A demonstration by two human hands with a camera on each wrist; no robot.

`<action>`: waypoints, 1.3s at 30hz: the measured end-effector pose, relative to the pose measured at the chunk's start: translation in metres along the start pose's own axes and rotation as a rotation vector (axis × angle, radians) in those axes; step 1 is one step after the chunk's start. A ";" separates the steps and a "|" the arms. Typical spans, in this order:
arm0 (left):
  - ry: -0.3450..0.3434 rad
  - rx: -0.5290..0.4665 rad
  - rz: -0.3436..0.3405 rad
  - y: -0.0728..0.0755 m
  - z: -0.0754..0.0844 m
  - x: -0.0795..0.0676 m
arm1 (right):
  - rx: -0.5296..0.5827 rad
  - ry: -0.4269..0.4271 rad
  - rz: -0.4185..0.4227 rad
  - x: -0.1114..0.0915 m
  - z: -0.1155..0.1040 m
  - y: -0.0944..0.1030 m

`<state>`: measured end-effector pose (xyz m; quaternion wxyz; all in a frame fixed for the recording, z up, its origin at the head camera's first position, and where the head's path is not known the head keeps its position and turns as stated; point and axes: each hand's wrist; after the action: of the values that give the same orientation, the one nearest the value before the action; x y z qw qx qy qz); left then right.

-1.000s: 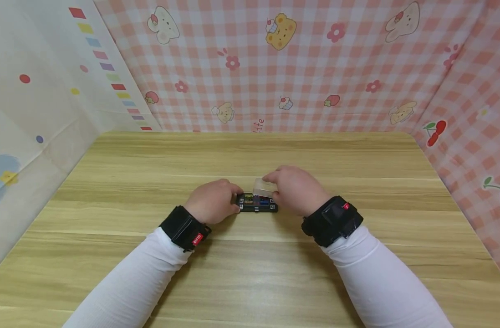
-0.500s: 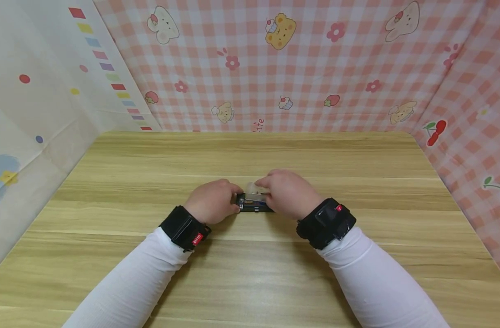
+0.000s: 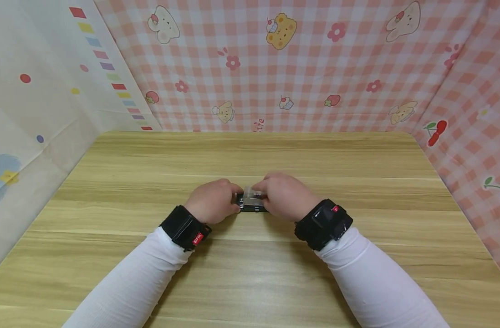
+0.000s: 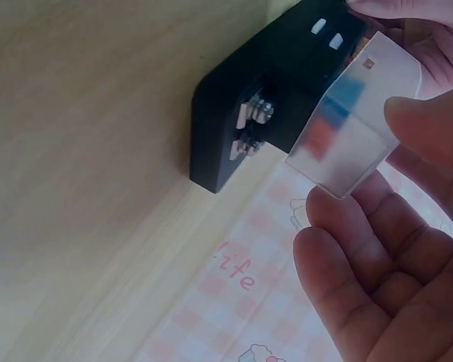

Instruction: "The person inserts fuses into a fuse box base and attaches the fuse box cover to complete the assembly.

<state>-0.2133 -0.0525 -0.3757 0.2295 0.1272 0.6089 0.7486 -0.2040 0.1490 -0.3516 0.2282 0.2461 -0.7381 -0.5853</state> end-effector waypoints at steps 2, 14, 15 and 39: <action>-0.001 -0.005 0.003 0.000 0.000 0.000 | 0.008 -0.001 -0.006 0.000 0.000 -0.001; 0.001 -0.014 -0.007 0.002 0.000 0.000 | 0.018 0.014 -0.009 0.002 0.001 -0.005; 0.004 -0.017 -0.008 0.001 0.000 0.000 | 0.017 0.016 -0.008 0.002 0.001 -0.006; 0.014 -0.007 -0.018 0.002 0.001 0.000 | 0.028 -0.012 -0.010 0.003 -0.001 -0.011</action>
<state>-0.2132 -0.0524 -0.3738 0.2324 0.1153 0.6089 0.7496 -0.2047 0.1441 -0.3620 0.2174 0.2495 -0.7464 -0.5773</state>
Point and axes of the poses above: each hand's wrist, its own x-axis towards the middle knuckle, its own y-axis out of the back of the hand, z = x × y, and after that the axes turned 4 degrees about -x, right-handed
